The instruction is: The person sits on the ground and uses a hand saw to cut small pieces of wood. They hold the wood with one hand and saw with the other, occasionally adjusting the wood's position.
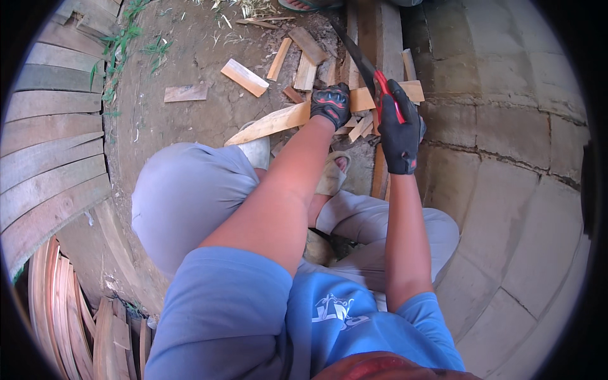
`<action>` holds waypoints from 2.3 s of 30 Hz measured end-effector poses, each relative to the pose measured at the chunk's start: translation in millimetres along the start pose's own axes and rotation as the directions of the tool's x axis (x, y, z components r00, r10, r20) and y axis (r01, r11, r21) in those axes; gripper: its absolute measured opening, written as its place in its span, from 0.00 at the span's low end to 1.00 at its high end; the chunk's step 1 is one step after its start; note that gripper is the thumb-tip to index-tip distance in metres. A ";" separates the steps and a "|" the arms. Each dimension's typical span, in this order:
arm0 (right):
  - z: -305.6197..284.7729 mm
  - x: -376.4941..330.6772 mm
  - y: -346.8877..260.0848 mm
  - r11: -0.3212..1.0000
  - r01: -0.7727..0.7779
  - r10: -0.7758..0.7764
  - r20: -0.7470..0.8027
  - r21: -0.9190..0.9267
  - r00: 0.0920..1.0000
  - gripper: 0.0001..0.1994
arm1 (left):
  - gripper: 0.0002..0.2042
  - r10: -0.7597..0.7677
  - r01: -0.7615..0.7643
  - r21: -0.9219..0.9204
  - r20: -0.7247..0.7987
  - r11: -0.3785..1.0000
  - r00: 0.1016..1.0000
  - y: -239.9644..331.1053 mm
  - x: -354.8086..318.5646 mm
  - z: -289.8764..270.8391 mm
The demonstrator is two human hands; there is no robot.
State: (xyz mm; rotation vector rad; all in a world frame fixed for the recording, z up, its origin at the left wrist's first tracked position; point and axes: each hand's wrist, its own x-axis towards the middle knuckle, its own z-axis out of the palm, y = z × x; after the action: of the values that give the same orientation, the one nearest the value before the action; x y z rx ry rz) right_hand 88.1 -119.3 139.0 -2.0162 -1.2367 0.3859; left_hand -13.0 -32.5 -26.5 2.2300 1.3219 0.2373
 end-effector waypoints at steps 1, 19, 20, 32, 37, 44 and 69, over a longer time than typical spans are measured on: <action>6.2 3.5 5.2 1.000 0.008 -0.008 -0.002 -0.007 1.000 0.18 | 0.17 0.001 -0.001 -0.015 0.007 1.000 1.000 0.8 0.6 -0.9; 21.1 -3.1 10.0 0.989 0.031 -0.019 0.083 -0.146 0.996 0.19 | 0.18 -0.105 0.112 -0.055 0.114 0.992 0.988 6.4 -2.8 -19.8; 17.9 -8.0 4.4 0.984 -0.006 0.023 0.091 -0.177 0.996 0.19 | 0.19 -0.111 0.120 -0.064 0.122 0.991 0.986 7.8 -3.4 -20.9; -103.4 -143.6 -27.5 0.946 -0.047 0.095 0.137 -0.320 0.986 0.19 | 0.23 -0.134 0.157 -0.083 0.232 0.984 0.964 2.6 4.4 -19.5; -136.1 -192.6 -28.9 0.931 -0.040 0.083 0.102 -0.362 0.991 0.20 | 0.23 -0.131 0.150 -0.061 0.248 0.987 0.960 5.0 3.1 -27.1; -131.9 -173.4 -60.6 0.942 -0.199 0.220 0.048 -0.270 0.974 0.18 | 0.22 -0.121 0.145 -0.090 0.236 0.985 0.964 1.9 3.2 -19.6; 38.2 -7.4 13.0 0.996 0.020 -0.016 0.046 -0.084 0.999 0.19 | 0.27 -0.175 0.206 -0.092 0.270 0.974 0.947 5.1 5.8 -22.0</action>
State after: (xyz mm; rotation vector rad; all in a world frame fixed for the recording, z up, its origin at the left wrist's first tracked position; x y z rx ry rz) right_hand 70.5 -112.9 102.5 -2.0762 -1.3186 0.3780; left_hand -15.1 -21.6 -5.9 1.9416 1.3296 -0.0471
